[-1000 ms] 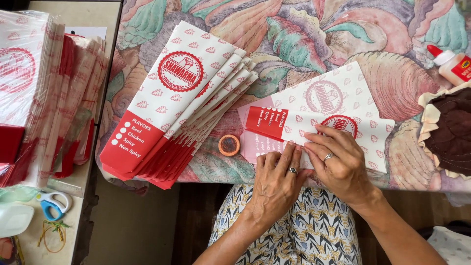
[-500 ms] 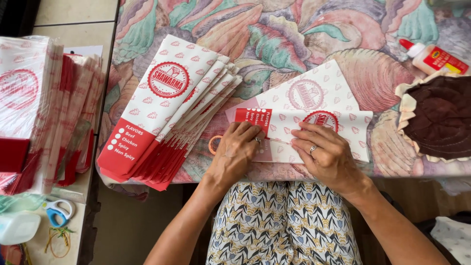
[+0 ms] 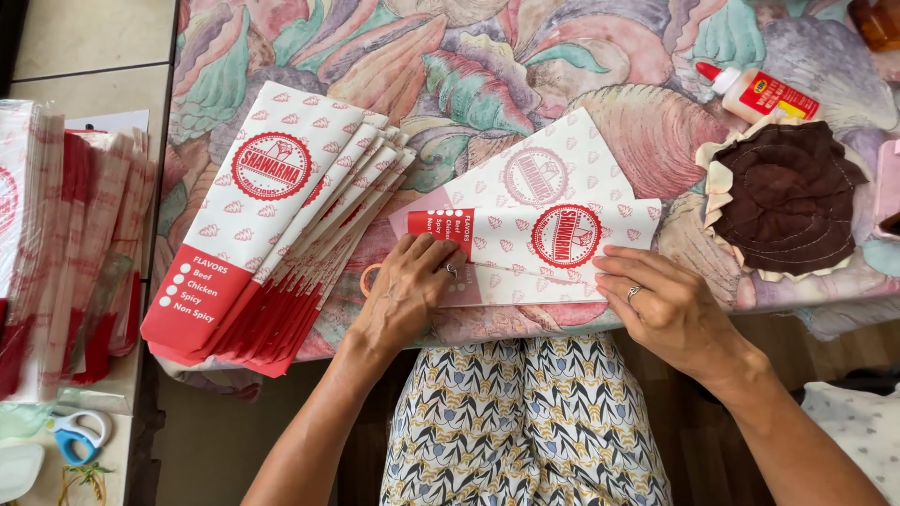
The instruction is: Manually folding and assembling paper food packaging units by pressing edges together.
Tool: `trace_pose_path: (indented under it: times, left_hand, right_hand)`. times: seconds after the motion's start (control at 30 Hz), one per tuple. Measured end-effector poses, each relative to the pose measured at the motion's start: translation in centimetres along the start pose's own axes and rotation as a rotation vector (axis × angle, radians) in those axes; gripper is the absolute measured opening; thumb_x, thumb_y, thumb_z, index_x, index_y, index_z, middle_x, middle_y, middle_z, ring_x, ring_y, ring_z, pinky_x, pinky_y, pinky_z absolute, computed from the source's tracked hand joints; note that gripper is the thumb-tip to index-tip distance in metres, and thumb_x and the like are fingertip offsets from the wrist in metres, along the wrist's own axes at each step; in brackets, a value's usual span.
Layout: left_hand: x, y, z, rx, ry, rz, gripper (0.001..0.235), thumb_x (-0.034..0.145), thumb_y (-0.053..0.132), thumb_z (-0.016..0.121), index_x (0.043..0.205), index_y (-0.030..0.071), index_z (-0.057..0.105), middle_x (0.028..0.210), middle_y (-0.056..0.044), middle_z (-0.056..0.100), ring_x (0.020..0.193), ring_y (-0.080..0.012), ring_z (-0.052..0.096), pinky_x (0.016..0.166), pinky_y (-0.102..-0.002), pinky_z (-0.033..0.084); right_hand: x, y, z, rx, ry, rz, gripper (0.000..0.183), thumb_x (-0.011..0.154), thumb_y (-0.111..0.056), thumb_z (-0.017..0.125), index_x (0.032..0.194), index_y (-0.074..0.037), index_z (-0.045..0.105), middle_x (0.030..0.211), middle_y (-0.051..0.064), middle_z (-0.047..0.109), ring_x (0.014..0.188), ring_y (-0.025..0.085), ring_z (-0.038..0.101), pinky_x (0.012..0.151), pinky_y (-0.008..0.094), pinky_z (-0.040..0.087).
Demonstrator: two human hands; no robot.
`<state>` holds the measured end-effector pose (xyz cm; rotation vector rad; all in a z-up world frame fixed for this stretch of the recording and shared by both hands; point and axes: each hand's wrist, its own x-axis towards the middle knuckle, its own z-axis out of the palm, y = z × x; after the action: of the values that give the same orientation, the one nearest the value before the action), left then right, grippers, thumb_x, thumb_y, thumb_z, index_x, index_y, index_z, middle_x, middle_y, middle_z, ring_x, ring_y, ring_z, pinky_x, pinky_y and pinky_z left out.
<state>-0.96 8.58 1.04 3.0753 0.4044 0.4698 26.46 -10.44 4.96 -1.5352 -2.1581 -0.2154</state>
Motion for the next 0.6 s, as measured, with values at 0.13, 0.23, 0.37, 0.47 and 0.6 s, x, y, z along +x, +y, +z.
trace_pose_path:
  times: [0.13, 0.23, 0.37, 0.47, 0.6]
  left_hand:
    - [0.3, -0.3, -0.4, 0.034, 0.019, 0.044, 0.032, 0.086, 0.000, 0.075, 0.117, 0.006, 0.072, 0.121, -0.015, 0.070, 0.103, -0.0274, 0.065, 0.088, -0.040, 0.054]
    - [0.7, -0.4, -0.6, 0.013, 0.058, 0.077, 0.046, 0.087, -0.004, 0.071, 0.132, 0.004, 0.061, 0.117, -0.015, 0.067, 0.101, -0.0285, 0.062, 0.086, -0.040, 0.052]
    - [0.8, -0.4, 0.4, 0.152, 0.035, 0.087, 0.037, 0.088, 0.001, 0.072, 0.123, 0.010, 0.065, 0.110, -0.010, 0.066, 0.090, -0.0224, 0.063, 0.078, -0.036, 0.054]
    - [0.6, -0.1, 0.6, 0.155, 0.015, 0.104, 0.031, 0.092, 0.005, 0.066, 0.123, 0.008, 0.062, 0.108, -0.010, 0.063, 0.088, -0.0228, 0.059, 0.077, -0.036, 0.051]
    - [1.0, 0.3, -0.1, 0.162, 0.029, 0.134, 0.026, 0.094, 0.007, 0.063, 0.120, 0.004, 0.063, 0.112, -0.010, 0.060, 0.090, -0.0256, 0.058, 0.079, -0.039, 0.051]
  right_hand:
    - [0.0, 0.1, -0.2, -0.080, -0.013, -0.070, 0.015, 0.084, 0.007, 0.076, 0.099, 0.007, 0.074, 0.109, 0.023, 0.075, 0.104, 0.035, 0.074, 0.098, 0.042, 0.061]
    - [0.0, 0.1, -0.1, -0.192, -0.060, -0.146, 0.019, 0.084, 0.008, 0.074, 0.103, 0.007, 0.072, 0.111, 0.026, 0.074, 0.107, 0.036, 0.073, 0.098, 0.042, 0.062]
    - [1.1, -0.4, -0.2, -0.318, 0.013, -0.194, 0.008, 0.090, 0.009, 0.070, 0.094, 0.004, 0.066, 0.101, 0.019, 0.071, 0.096, 0.031, 0.072, 0.084, 0.040, 0.063]
    - [1.4, -0.8, -0.5, -0.332, 0.008, -0.168, 0.006, 0.092, 0.009, 0.066, 0.095, 0.004, 0.063, 0.098, 0.016, 0.066, 0.092, 0.029, 0.068, 0.080, 0.037, 0.061]
    - [0.8, -0.7, -0.5, -0.243, 0.017, -0.097, 0.008, 0.091, 0.007, 0.069, 0.098, 0.004, 0.069, 0.100, 0.015, 0.071, 0.094, 0.028, 0.068, 0.078, 0.038, 0.061]
